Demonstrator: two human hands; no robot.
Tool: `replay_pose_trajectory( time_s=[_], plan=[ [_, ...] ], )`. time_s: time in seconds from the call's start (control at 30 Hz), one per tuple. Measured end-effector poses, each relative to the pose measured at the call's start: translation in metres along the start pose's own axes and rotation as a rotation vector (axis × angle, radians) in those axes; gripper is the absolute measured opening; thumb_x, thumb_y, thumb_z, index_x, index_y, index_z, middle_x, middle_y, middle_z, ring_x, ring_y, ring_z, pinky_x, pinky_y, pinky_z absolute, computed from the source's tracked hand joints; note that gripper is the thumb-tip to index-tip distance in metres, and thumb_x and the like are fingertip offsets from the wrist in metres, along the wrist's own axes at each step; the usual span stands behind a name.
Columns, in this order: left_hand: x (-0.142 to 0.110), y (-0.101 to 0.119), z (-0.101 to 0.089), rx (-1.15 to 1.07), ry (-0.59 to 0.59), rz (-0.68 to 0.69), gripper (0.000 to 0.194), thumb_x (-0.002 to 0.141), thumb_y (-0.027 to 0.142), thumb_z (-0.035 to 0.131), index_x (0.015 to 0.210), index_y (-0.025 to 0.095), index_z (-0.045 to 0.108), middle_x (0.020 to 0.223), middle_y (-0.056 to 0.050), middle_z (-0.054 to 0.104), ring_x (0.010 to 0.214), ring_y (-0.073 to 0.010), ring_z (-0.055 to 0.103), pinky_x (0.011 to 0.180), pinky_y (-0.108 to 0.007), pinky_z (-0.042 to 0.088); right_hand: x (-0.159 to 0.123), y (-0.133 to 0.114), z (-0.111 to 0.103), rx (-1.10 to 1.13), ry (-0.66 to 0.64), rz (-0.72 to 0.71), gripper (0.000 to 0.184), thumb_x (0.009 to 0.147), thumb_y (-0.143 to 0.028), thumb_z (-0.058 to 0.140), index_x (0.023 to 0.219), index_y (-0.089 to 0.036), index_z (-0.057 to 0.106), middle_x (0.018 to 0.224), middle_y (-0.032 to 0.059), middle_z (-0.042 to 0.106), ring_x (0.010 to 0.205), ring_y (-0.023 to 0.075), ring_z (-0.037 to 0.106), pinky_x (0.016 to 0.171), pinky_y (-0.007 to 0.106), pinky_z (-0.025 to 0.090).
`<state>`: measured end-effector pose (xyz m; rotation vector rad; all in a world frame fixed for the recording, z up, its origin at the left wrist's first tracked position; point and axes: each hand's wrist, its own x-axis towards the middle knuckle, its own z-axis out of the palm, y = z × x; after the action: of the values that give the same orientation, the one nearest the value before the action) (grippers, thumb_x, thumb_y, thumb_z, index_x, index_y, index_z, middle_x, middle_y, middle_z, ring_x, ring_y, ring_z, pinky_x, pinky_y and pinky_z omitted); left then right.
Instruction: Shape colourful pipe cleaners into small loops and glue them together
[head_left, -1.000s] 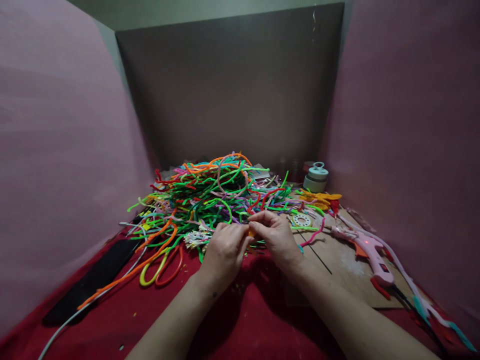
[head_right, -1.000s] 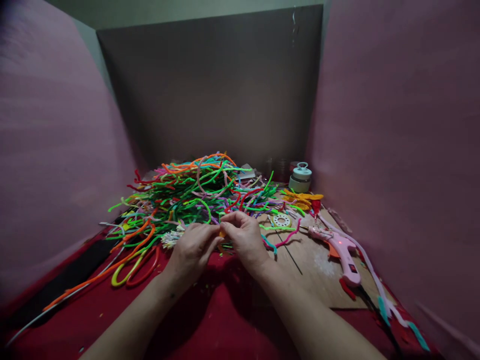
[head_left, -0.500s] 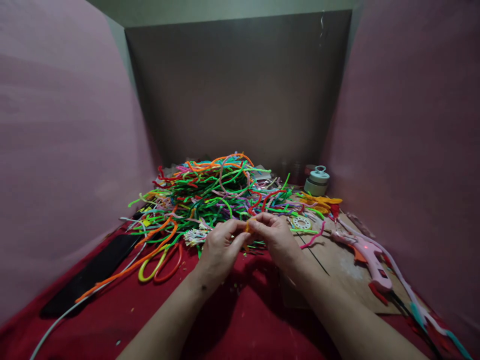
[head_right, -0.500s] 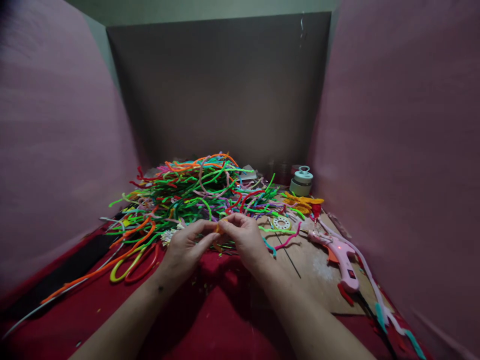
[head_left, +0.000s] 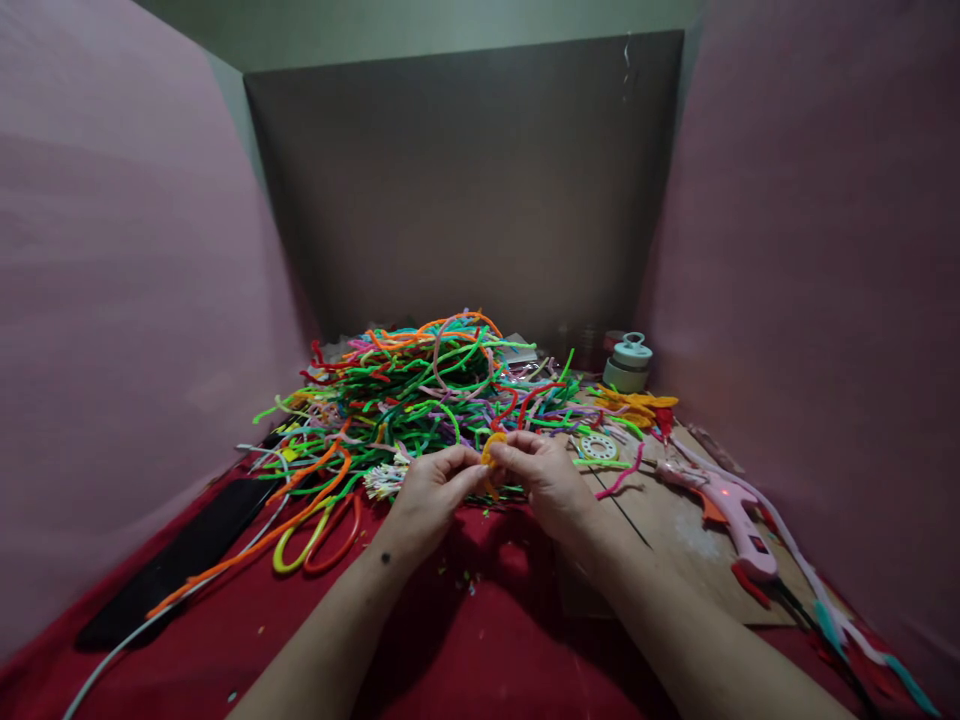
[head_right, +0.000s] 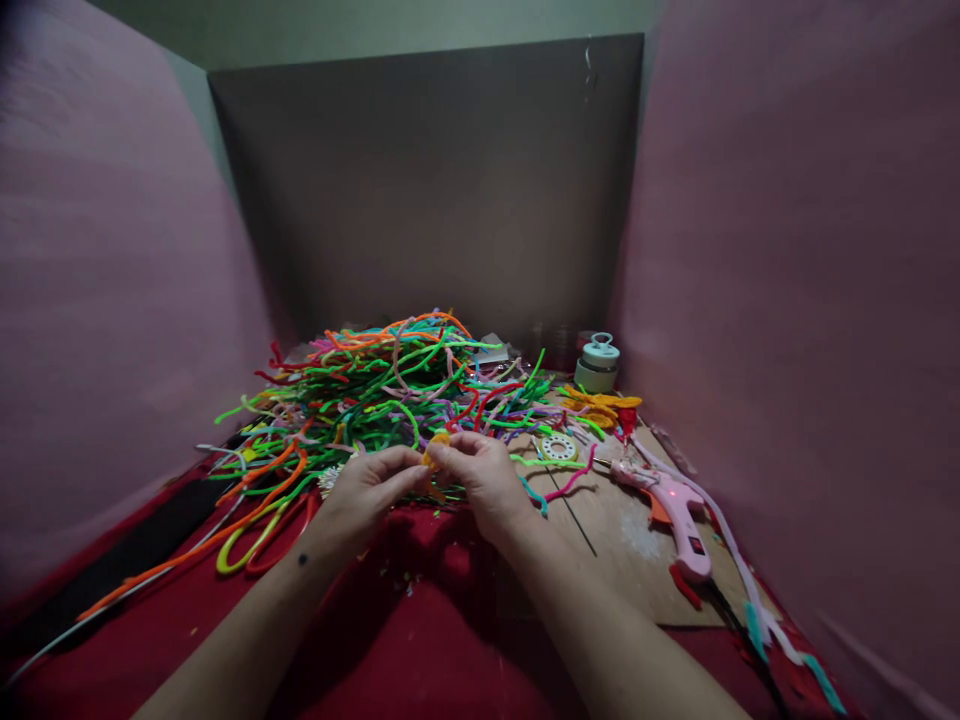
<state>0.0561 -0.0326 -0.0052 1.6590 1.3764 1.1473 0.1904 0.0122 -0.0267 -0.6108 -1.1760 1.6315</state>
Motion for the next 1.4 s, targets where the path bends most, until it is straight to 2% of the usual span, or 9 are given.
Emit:
replay_pose_trajectory(
  time_s=[0.13, 0.3, 0.43, 0.6, 0.83, 0.97, 1.1, 1.23, 1.4],
  plan=[
    [0.002, -0.004, -0.001, -0.083, 0.015, -0.002, 0.017, 0.070, 0.029, 0.062, 0.079, 0.015, 0.061, 0.076, -0.001, 0.064, 0.072, -0.0143, 0.057, 0.067, -0.026, 0.044, -0.001, 0.000, 0.001, -0.053, 0.066, -0.023, 0.024, 0.061, -0.034, 0.071, 0.059, -0.013, 0.060, 0.055, -0.0012, 0.059, 0.049, 0.0083, 0.049, 0.052, 0.023, 0.040],
    [0.003, -0.008, -0.004, -0.040, 0.020, -0.010, 0.013, 0.072, 0.028, 0.059, 0.073, 0.015, 0.059, 0.069, 0.001, 0.061, 0.066, -0.0130, 0.055, 0.064, -0.024, 0.043, 0.001, -0.001, 0.000, -0.020, 0.055, 0.060, 0.029, 0.057, -0.039, 0.072, 0.059, -0.013, 0.061, 0.054, 0.0010, 0.060, 0.048, 0.0113, 0.054, 0.051, 0.026, 0.044],
    [0.002, -0.012, -0.004, 0.062, 0.049, 0.078, 0.012, 0.076, 0.028, 0.053, 0.076, 0.017, 0.059, 0.070, 0.001, 0.060, 0.068, -0.0135, 0.054, 0.065, -0.024, 0.042, -0.001, -0.004, 0.002, -0.051, 0.058, 0.065, 0.024, 0.055, -0.033, 0.073, 0.062, -0.012, 0.065, 0.056, 0.0016, 0.062, 0.049, 0.0104, 0.054, 0.052, 0.024, 0.044],
    [-0.001, -0.010, -0.002, 0.325, 0.081, 0.236, 0.012, 0.080, 0.021, 0.047, 0.073, 0.019, 0.057, 0.072, 0.001, 0.057, 0.070, -0.0129, 0.051, 0.067, -0.023, 0.039, -0.001, -0.003, 0.001, -0.066, 0.045, 0.066, 0.017, 0.057, -0.026, 0.070, 0.066, -0.012, 0.067, 0.060, 0.0016, 0.063, 0.052, 0.0100, 0.054, 0.054, 0.024, 0.044],
    [0.000, -0.013, -0.005, 0.503, -0.029, 0.403, 0.023, 0.087, 0.022, 0.039, 0.068, 0.018, 0.051, 0.071, 0.000, 0.049, 0.067, -0.0124, 0.045, 0.063, -0.023, 0.035, 0.001, 0.003, -0.001, -0.098, 0.043, 0.078, 0.014, 0.057, -0.023, 0.069, 0.065, -0.012, 0.067, 0.054, -0.0006, 0.059, 0.047, 0.0086, 0.051, 0.048, 0.022, 0.041],
    [0.002, -0.015, -0.007, 0.494, -0.054, 0.401, 0.023, 0.087, 0.022, 0.040, 0.068, 0.018, 0.053, 0.070, 0.000, 0.049, 0.066, -0.0117, 0.045, 0.062, -0.022, 0.035, 0.002, 0.005, -0.002, -0.075, 0.058, 0.066, 0.018, 0.056, -0.024, 0.070, 0.070, -0.012, 0.067, 0.057, -0.0006, 0.060, 0.048, 0.0082, 0.049, 0.049, 0.022, 0.040],
    [0.003, -0.016, -0.007, 0.435, 0.027, 0.380, 0.017, 0.084, 0.019, 0.044, 0.072, 0.018, 0.057, 0.072, 0.000, 0.053, 0.067, -0.0116, 0.049, 0.062, -0.022, 0.037, 0.003, 0.007, -0.002, -0.031, 0.053, 0.023, 0.024, 0.057, -0.024, 0.070, 0.077, -0.013, 0.065, 0.067, 0.0006, 0.062, 0.056, 0.0112, 0.054, 0.056, 0.025, 0.044],
    [0.003, -0.016, -0.005, 0.403, 0.098, 0.340, 0.010, 0.081, 0.017, 0.049, 0.075, 0.018, 0.057, 0.072, 0.000, 0.056, 0.067, -0.0119, 0.052, 0.063, -0.022, 0.039, -0.001, 0.007, 0.001, -0.106, 0.002, -0.070, 0.017, 0.065, -0.022, 0.063, 0.080, -0.014, 0.065, 0.073, 0.0006, 0.063, 0.066, 0.0122, 0.055, 0.065, 0.025, 0.043],
    [0.002, -0.018, -0.002, 0.393, 0.105, 0.282, 0.009, 0.081, 0.017, 0.047, 0.075, 0.018, 0.054, 0.070, 0.000, 0.056, 0.066, -0.0124, 0.052, 0.064, -0.024, 0.040, -0.003, 0.006, 0.005, -0.134, 0.013, -0.099, 0.017, 0.065, -0.018, 0.059, 0.081, -0.015, 0.065, 0.075, 0.0001, 0.062, 0.072, 0.0141, 0.055, 0.069, 0.026, 0.044]
  ],
)
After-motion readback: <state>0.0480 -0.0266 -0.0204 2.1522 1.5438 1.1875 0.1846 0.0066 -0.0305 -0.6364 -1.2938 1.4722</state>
